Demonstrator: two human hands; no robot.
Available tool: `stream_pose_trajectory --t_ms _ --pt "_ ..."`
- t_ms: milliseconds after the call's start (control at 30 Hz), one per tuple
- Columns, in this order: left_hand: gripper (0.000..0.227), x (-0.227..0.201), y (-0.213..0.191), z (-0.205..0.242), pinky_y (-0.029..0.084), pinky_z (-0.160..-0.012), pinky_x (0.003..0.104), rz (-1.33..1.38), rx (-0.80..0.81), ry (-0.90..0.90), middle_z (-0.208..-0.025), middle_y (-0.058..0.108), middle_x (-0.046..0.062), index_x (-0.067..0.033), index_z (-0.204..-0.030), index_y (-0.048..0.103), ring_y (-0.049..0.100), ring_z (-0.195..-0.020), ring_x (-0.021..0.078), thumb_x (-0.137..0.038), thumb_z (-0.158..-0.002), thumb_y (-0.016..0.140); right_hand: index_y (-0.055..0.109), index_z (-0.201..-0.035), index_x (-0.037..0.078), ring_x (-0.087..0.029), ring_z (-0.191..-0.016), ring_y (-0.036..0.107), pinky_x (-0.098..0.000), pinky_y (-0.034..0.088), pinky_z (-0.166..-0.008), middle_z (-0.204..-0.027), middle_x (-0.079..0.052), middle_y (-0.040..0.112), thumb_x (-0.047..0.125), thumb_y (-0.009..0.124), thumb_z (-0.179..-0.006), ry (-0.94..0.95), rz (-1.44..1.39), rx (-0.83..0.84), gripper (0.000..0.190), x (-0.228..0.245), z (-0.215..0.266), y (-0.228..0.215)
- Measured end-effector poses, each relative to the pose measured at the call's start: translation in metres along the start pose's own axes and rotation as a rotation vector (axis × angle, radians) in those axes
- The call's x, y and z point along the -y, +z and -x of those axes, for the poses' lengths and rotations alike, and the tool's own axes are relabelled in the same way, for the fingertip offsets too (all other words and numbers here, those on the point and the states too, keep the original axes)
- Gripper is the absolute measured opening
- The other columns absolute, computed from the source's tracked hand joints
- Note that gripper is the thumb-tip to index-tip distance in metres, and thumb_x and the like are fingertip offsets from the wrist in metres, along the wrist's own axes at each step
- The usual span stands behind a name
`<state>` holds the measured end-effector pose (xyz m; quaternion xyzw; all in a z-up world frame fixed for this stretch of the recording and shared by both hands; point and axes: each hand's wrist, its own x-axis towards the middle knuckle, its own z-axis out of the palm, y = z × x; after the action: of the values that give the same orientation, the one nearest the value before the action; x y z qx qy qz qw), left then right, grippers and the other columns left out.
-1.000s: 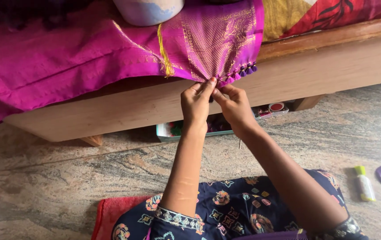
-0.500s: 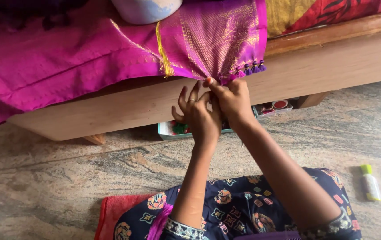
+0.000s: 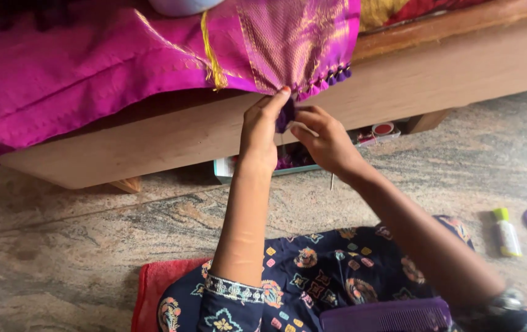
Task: Knotting and trimming decorative purple tassels on the edge of a pink sari.
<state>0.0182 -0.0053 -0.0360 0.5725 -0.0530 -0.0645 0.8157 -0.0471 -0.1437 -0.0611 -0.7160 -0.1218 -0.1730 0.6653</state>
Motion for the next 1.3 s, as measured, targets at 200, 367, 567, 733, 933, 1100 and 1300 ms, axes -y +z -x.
stream_pose_trajectory --t_ms 200,367,567,733,933,1100,1300 --pt "0.015 0.018 -0.009 -0.018 0.047 -0.095 0.03 0.065 0.032 0.097 -0.097 0.077 0.006 -0.0037 -0.094 0.077 0.066 -0.098 0.0138 -0.017 -0.086 0.074 0.058 -0.117 -0.02 -0.031 -0.074 0.07 -0.0434 0.055 -0.055 -0.083 -0.021 0.065 0.032 0.062 -0.102 -0.559 1.576 1.188 0.054 -0.066 0.123 -0.051" --pt "0.015 0.009 -0.009 -0.021 0.047 -0.091 0.029 0.029 0.027 0.031 -0.095 0.076 0.004 -0.0037 -0.094 0.076 0.067 -0.092 0.0137 -0.017 -0.087 0.074 0.07 -0.103 0.013 -0.035 -0.091 0.07 -0.0452 0.059 -0.075 -0.097 -0.015 0.073 0.049 0.083 -0.081 0.512 1.103 1.806 0.044 -0.002 0.2 -0.046" --pt "0.012 0.013 -0.016 -0.026 0.054 -0.083 0.029 0.155 0.077 0.018 -0.095 0.076 0.006 -0.0026 -0.093 0.076 0.071 -0.087 0.0134 -0.011 -0.084 0.076 0.066 -0.113 -0.003 -0.037 -0.097 0.074 -0.0452 0.062 -0.078 -0.108 -0.021 0.072 0.03 0.064 -0.108 0.086 0.828 1.477 0.033 -0.142 0.29 -0.08" --pt "0.016 -0.003 -0.009 -0.018 0.057 -0.077 0.034 0.128 0.103 -0.075 -0.091 0.075 0.011 -0.0008 -0.096 0.072 0.072 -0.08 0.019 -0.014 -0.087 0.073 0.061 -0.12 0.007 -0.038 -0.103 0.069 -0.0527 0.052 -0.09 -0.104 -0.017 0.071 0.04 0.078 -0.089 0.332 0.79 1.3 0.049 -0.082 0.257 -0.038" --pt "0.02 -0.009 -0.009 -0.016 0.063 -0.08 0.036 0.107 0.079 -0.126 -0.09 0.076 0.014 0.002 -0.098 0.069 0.076 -0.083 0.0226 -0.014 -0.087 0.07 0.061 -0.126 0.014 -0.035 -0.092 0.07 -0.0469 0.056 -0.078 -0.103 -0.016 0.068 0.032 0.069 -0.094 0.342 0.819 1.125 0.038 -0.094 0.259 -0.019" --pt "0.021 -0.005 -0.011 -0.024 0.062 -0.072 0.038 0.104 0.105 -0.127 -0.087 0.075 0.015 0.0016 -0.097 0.069 0.074 -0.079 0.0233 -0.015 -0.086 0.071 0.07 -0.124 0.019 -0.026 -0.069 0.068 -0.0416 0.055 -0.053 -0.095 -0.009 0.071 0.011 0.069 -0.08 -0.015 1.173 0.558 0.045 0.005 0.096 -0.052" --pt "0.021 -0.003 -0.007 -0.023 0.061 -0.066 0.037 0.125 0.037 -0.199 -0.081 0.074 0.016 0.0 -0.093 0.065 0.073 -0.071 0.0259 -0.018 -0.083 0.072 0.075 -0.113 0.01 -0.023 -0.094 0.057 -0.0376 0.042 -0.077 -0.102 -0.002 0.072 0.013 0.069 -0.081 -0.824 1.121 0.222 0.033 0.091 -0.006 -0.052"
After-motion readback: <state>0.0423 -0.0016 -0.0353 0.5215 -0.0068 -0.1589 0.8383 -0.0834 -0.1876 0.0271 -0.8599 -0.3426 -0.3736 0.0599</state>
